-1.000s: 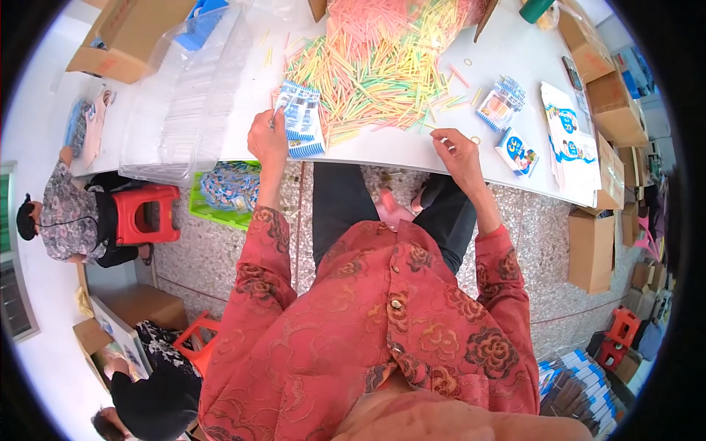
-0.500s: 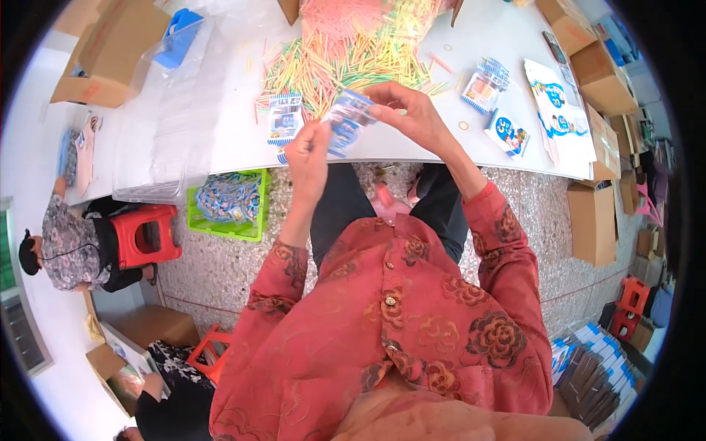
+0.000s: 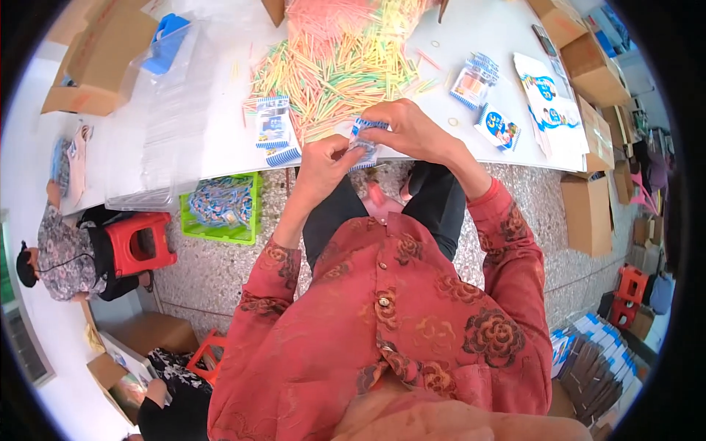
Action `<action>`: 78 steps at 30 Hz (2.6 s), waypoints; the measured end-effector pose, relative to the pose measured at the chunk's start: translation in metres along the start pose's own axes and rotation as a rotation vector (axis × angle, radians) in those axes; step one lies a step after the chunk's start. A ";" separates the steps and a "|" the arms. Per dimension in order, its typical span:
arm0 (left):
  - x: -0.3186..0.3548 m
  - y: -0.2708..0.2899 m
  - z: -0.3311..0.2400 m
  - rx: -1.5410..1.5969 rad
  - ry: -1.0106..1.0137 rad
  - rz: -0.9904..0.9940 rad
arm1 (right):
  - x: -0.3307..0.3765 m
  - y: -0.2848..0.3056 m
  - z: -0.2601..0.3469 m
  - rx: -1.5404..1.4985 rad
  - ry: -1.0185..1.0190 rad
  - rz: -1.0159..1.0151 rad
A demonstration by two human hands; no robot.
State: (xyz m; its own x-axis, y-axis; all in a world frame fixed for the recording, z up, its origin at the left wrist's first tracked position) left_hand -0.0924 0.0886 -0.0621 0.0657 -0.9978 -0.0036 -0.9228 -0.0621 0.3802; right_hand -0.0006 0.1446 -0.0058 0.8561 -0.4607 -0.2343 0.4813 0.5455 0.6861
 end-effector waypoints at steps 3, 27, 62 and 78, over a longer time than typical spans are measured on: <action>0.002 -0.006 0.002 0.013 0.037 0.016 | 0.007 0.005 -0.005 -0.130 -0.091 -0.040; 0.023 -0.019 0.002 0.243 -0.068 -0.166 | 0.061 0.005 0.058 0.351 0.255 -0.146; 0.008 -0.018 0.069 0.419 0.070 -0.227 | -0.009 -0.051 -0.077 0.816 0.045 0.152; -0.015 -0.020 0.065 0.378 0.091 -0.200 | -0.001 -0.006 -0.125 0.603 -0.090 -0.107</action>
State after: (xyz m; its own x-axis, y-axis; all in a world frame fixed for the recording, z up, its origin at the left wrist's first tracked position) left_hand -0.0998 0.1031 -0.1292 0.2746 -0.9605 0.0458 -0.9616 -0.2742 0.0146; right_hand 0.0194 0.2289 -0.0961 0.7768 -0.5628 -0.2825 0.3503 0.0135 0.9365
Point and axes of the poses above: each hand's wrist, its own x-axis away from the middle knuckle, its own y-axis out of the back of the hand, z = x × y, the point moved 10 cm from there along -x, towards the middle knuckle, and after that the axes turned 3 degrees about y, right-handed, at the moved point
